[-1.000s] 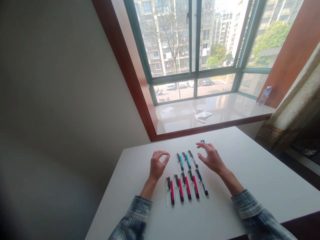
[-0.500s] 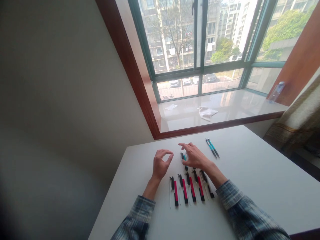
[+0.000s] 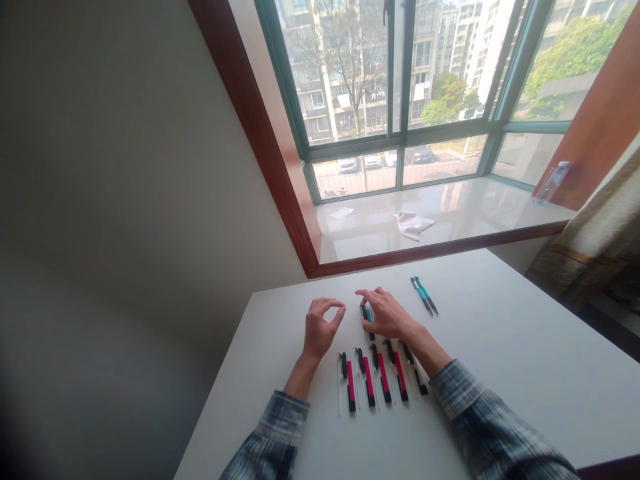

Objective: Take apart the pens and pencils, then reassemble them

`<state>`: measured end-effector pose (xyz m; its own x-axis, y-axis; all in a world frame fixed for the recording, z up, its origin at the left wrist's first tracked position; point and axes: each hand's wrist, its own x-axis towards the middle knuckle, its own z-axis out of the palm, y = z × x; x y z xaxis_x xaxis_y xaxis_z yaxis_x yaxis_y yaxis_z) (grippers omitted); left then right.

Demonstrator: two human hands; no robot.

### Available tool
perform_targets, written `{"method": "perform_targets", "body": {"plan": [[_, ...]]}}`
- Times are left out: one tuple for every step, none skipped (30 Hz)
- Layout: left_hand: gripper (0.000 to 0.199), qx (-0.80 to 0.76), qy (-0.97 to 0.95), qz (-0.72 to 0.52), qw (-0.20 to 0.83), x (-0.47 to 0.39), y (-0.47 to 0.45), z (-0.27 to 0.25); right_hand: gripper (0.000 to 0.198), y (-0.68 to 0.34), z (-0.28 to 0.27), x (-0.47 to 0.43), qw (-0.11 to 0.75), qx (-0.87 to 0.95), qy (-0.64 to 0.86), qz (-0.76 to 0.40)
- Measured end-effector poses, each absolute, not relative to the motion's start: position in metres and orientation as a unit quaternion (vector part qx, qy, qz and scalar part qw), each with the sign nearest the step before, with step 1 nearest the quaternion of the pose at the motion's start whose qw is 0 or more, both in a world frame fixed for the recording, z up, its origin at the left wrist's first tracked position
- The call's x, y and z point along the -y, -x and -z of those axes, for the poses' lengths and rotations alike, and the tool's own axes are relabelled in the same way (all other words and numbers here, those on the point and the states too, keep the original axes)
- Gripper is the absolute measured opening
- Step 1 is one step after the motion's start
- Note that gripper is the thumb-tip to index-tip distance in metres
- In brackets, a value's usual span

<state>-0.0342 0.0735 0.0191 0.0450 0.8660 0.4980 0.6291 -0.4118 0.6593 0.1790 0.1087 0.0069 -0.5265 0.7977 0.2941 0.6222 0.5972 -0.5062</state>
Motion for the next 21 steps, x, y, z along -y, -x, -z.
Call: {"method": "perform_targets", "body": {"plan": [[0.008,-0.526,-0.711,-0.448,0.132,-0.074,0.034,-0.019,0.078,-0.179,-0.007,-0.109,0.255,0.856,0.415,-0.172],[0.008,-0.525,-0.711,-0.448,0.132,-0.074,0.035,-0.019,0.077,-0.179,-0.006,-0.109,0.256,0.856,0.415,-0.171],[0.008,-0.525,-0.711,-0.448,0.132,-0.074,0.035,-0.019,0.076,-0.180,-0.006,-0.110,0.257,0.856,0.415,-0.169],[0.008,-0.525,-0.711,-0.449,0.133,-0.074,0.035,-0.019,0.076,-0.180,-0.006,-0.110,0.260,0.856,0.414,-0.165],[0.008,-0.524,-0.711,-0.449,0.134,-0.074,0.035,-0.019,0.075,-0.181,-0.006,-0.111,0.266,0.856,0.414,-0.160],[0.008,-0.524,-0.710,-0.450,0.135,-0.074,0.035,-0.019,0.073,-0.181,-0.007,-0.111,0.276,0.854,0.414,-0.153],[0.008,-0.523,-0.709,-0.452,0.137,-0.074,0.035,-0.020,0.071,-0.181,-0.008,-0.110,0.290,0.851,0.414,-0.144],[0.009,-0.522,-0.707,-0.455,0.141,-0.074,0.035,-0.020,0.069,-0.181,-0.011,-0.110,0.307,0.847,0.414,-0.133],[0.009,-0.521,-0.704,-0.460,0.146,-0.074,0.035,-0.020,0.067,-0.180,-0.013,-0.108,0.326,0.842,0.413,-0.121],[0.010,-0.520,-0.700,-0.465,0.154,-0.074,0.035,-0.021,0.064,-0.178,-0.016,-0.106,0.345,0.838,0.409,-0.110],[0.011,-0.519,-0.694,-0.471,0.165,-0.074,0.034,-0.021,0.062,-0.176,-0.020,-0.104,0.363,0.835,0.402,-0.099],[0.013,-0.519,-0.688,-0.476,0.177,-0.074,0.034,-0.022,0.060,-0.174,-0.023,-0.101,0.380,0.833,0.392,-0.090],[0.014,-0.520,-0.681,-0.479,0.192,-0.074,0.034,-0.023,0.058,-0.171,-0.026,-0.098,0.394,0.833,0.379,-0.082],[0.016,-0.519,-0.676,-0.479,0.208,-0.074,0.033,-0.023,0.056,-0.167,-0.028,-0.095,0.405,0.834,0.365,-0.077],[0.018,-0.516,-0.674,-0.478,0.226,-0.074,0.033,-0.023,0.055,-0.164,-0.030,-0.092,0.414,0.836,0.352,-0.073],[0.019,-0.512,-0.672,-0.476,0.244,-0.074,0.032,-0.024,0.054,-0.161,-0.031,-0.090,0.421,0.838,0.339,-0.071],[0.020,-0.506,-0.672,-0.473,0.262,-0.074,0.031,-0.024,0.053,-0.159,-0.031,-0.089,0.425,0.840,0.330,-0.070],[0.021,-0.501,-0.673,-0.470,0.277,-0.074,0.031,-0.024,0.052,-0.156,-0.030,-0.088,0.428,0.841,0.322,-0.071],[0.020,-0.497,-0.672,-0.467,0.288,-0.074,0.030,-0.023,0.052,-0.155,-0.030,-0.088,0.431,0.841,0.318,-0.072],[0.019,-0.496,-0.671,-0.464,0.295,-0.074,0.029,-0.023,0.051,-0.153,-0.029,-0.088,0.433,0.841,0.315,-0.074],[0.018,-0.497,-0.671,-0.462,0.299,-0.074,0.029,-0.023,0.051,-0.153,-0.028,-0.088,0.435,0.840,0.314,-0.076]]}}
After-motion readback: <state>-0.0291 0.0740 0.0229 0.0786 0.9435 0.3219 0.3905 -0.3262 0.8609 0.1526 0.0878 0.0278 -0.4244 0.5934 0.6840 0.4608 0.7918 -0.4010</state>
